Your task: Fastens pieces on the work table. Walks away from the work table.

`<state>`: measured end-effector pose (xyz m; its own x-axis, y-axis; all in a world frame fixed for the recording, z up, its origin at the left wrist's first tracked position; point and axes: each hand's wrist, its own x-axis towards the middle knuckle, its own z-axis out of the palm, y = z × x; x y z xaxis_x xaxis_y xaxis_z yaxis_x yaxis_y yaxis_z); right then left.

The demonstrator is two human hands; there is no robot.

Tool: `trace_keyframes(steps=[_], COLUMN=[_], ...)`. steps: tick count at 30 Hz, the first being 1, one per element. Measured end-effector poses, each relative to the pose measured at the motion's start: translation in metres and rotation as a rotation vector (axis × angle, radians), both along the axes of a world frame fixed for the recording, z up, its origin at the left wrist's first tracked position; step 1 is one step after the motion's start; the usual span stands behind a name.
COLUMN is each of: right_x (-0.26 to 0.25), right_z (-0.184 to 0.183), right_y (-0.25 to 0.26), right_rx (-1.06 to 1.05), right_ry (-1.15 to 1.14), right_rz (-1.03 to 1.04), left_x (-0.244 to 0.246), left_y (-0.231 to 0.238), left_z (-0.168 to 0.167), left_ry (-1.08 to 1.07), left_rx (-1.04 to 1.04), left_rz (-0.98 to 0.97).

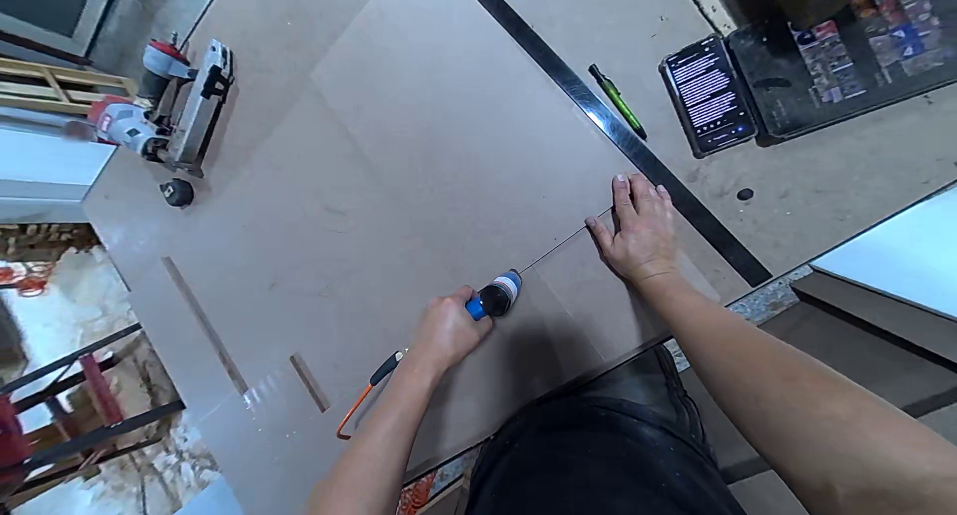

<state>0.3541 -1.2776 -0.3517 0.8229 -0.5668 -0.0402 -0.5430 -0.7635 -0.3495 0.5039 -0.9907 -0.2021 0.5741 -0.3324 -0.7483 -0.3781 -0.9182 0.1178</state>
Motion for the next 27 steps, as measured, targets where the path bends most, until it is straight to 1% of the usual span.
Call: trace_keyframes(steps=[6, 8, 9, 10, 12, 13, 15, 17, 19, 20, 22, 24, 27], right_x=[0.0, 0.001, 0.002, 0.003, 0.003, 0.003, 0.002, 0.003, 0.004, 0.003, 0.001, 0.0, 0.0], right_z=[0.001, 0.002, 0.003, 0.003, 0.003, 0.003, 0.003, 0.003, 0.001, 0.0, -0.002, -0.002, -0.002], right_y=[-0.001, 0.0, 0.0, -0.001, -0.002, -0.001, -0.001, 0.0, 0.0, 0.0, -0.001, -0.002, -0.001], right_rx=[0.009, 0.016, 0.023, 0.023, 0.032, 0.037, 0.05, 0.05, 0.05, 0.056, 0.075, 0.091, 0.109], right_ry=[0.008, 0.001, 0.001, -0.001, 0.002, 0.005, 0.016, -0.004, -0.027, -0.031, -0.039, -0.043, -0.046], right_rz=[-0.002, 0.007, 0.011, 0.015, 0.02, 0.021, 0.028, 0.048, 0.055, 0.053, 0.046, 0.045, 0.051], left_x=[-0.004, -0.004, -0.005, -0.009, -0.019, -0.023, -0.028, -0.036, -0.041, -0.042, -0.037, -0.026, -0.011], left_y=[-0.02, -0.021, -0.017, -0.008, 0.016, 0.03, 0.053, 0.067, 0.065, 0.06, 0.046, 0.028, 0.011], left_z=[0.003, 0.007, 0.01, 0.012, 0.016, 0.019, 0.031, 0.037, 0.031, 0.026, 0.012, 0.003, -0.001], left_ry=[0.005, 0.002, -0.02, -0.055, -0.081, -0.055, 0.076, 0.097, 0.055, 0.029, -0.012, -0.025, -0.058], left_rx=[0.035, 0.023, -0.016, -0.096, -0.283, -0.375, -0.516, -0.571, -0.599, -0.61, -0.639, -0.67, -0.676], left_rz=[-0.001, 0.044, 0.116, 0.238, 0.579, 0.731, 0.957, 1.189, 1.384, 1.442, 1.498, 1.507, 1.48])
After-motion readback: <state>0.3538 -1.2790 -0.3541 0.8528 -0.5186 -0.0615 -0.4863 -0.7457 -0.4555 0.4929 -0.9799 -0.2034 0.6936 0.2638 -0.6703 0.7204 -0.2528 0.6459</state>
